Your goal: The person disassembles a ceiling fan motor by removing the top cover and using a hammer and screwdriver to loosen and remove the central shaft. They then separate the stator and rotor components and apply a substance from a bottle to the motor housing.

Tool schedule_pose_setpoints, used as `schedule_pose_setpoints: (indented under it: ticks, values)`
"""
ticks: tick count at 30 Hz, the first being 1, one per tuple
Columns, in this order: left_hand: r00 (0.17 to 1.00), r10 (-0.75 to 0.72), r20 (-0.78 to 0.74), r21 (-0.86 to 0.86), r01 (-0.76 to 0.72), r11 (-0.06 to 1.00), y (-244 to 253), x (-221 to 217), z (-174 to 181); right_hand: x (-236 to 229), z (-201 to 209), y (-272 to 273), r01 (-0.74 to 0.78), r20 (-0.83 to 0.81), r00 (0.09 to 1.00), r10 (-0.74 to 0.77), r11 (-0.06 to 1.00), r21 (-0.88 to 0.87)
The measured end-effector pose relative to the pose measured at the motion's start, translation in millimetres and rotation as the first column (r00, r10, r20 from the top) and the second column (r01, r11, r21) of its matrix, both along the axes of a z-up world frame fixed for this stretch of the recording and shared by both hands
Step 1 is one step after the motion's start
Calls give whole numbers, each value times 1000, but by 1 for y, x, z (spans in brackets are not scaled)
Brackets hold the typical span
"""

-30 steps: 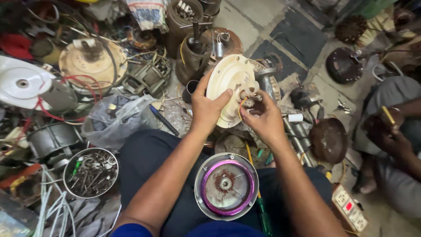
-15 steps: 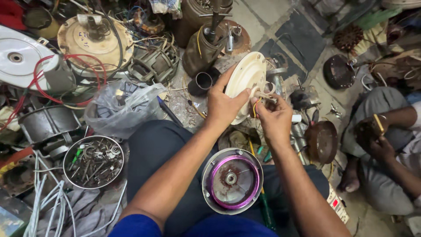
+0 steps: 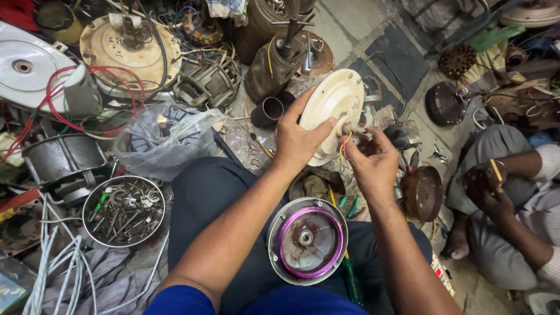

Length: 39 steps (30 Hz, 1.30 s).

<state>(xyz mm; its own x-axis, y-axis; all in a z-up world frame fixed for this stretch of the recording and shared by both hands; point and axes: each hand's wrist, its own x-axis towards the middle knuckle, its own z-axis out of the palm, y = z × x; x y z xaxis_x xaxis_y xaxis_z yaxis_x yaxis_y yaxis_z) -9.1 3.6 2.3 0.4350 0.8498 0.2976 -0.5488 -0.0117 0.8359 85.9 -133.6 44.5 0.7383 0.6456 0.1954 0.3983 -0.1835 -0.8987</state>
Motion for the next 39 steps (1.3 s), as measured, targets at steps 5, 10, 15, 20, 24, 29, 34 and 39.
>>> schedule_pose_setpoints:
  ticks: [5,10,15,20,24,29,34,39]
  values:
    - [1000,-6,15,-20,6,1000,-1,4,-4,3,-11,6,8,-68,998,-5,999,44]
    - [997,60,-38,-18,-61,998,13,3,-5,28,-31,-9,-111,18,993,113,989,-94]
    - [997,71,-37,-7,-71,997,27,-4,-7,28,-60,-28,111,609,774,176,908,-403]
    - [996,63,-62,65,-59,996,20,-1,-15,28,-67,-13,149,573,797,191,858,-492]
    - [999,-16,-48,-52,13,999,16,1,-18,50,-59,-19,248,657,749,92,879,-406]
    - [998,-39,-57,-91,34,995,13,3,-17,80,-49,-18,83,783,488,385,873,-481]
    - [996,-46,-70,-108,38,993,10,6,-17,96,-50,-17,121,775,356,522,796,-593]
    - [960,111,-256,204,-59,977,-1,15,4,65,-49,-33,109,728,680,81,972,-210]
